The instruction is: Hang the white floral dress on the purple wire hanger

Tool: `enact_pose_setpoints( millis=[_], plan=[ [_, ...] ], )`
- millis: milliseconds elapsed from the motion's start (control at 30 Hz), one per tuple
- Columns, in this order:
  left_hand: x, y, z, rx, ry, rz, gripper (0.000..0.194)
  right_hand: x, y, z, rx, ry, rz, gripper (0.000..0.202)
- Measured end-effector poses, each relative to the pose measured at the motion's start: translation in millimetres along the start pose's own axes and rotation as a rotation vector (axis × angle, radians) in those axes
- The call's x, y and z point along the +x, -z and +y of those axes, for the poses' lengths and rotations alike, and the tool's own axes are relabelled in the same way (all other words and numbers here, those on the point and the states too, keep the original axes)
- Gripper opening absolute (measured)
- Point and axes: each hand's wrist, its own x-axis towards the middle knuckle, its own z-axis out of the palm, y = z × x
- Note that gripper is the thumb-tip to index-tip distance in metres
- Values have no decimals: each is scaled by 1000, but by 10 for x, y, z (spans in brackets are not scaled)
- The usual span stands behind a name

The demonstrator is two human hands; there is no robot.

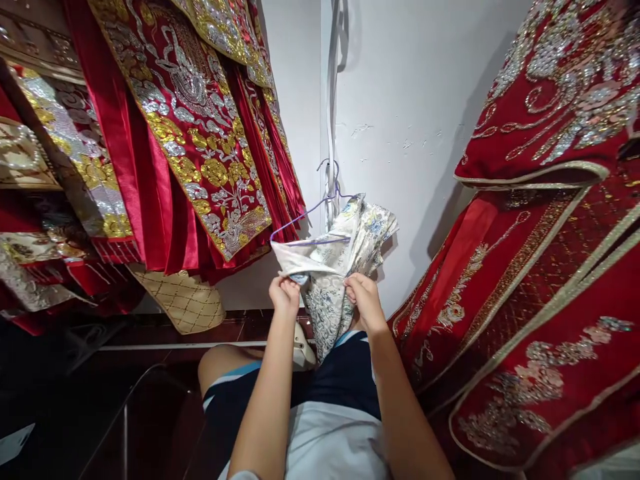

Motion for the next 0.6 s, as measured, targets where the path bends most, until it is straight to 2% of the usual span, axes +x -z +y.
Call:
enact_pose_setpoints(
  millis=[67,133,200,333,433,500,567,600],
  plan=[
    [-116,21,-163,35,37,-14,9,-4,131,11,-23,-21,25,20],
    [-202,44,-212,72,75,-72,7,-11,239,60,-59,-51,39,23],
    [-268,52,-165,100,98,-170,10,-12,327,136,-110,-93,28,26],
    [-417,-14,48,120,109,-398,18,12,424,228,-232,-174,-76,26],
    [-577,-100,195,245,81,-636,19,19,367,176,-254,-156,-128,28],
    [-682,-150,277,395,18,-805,19,-6,269,113,-183,-152,-200,38],
    [-757,-182,344,538,-83,-892,21,-57,156,61,-67,-185,-308,52],
    [-778,-190,367,617,-150,-891,21,-90,104,43,-17,-197,-357,57]
  ],
)
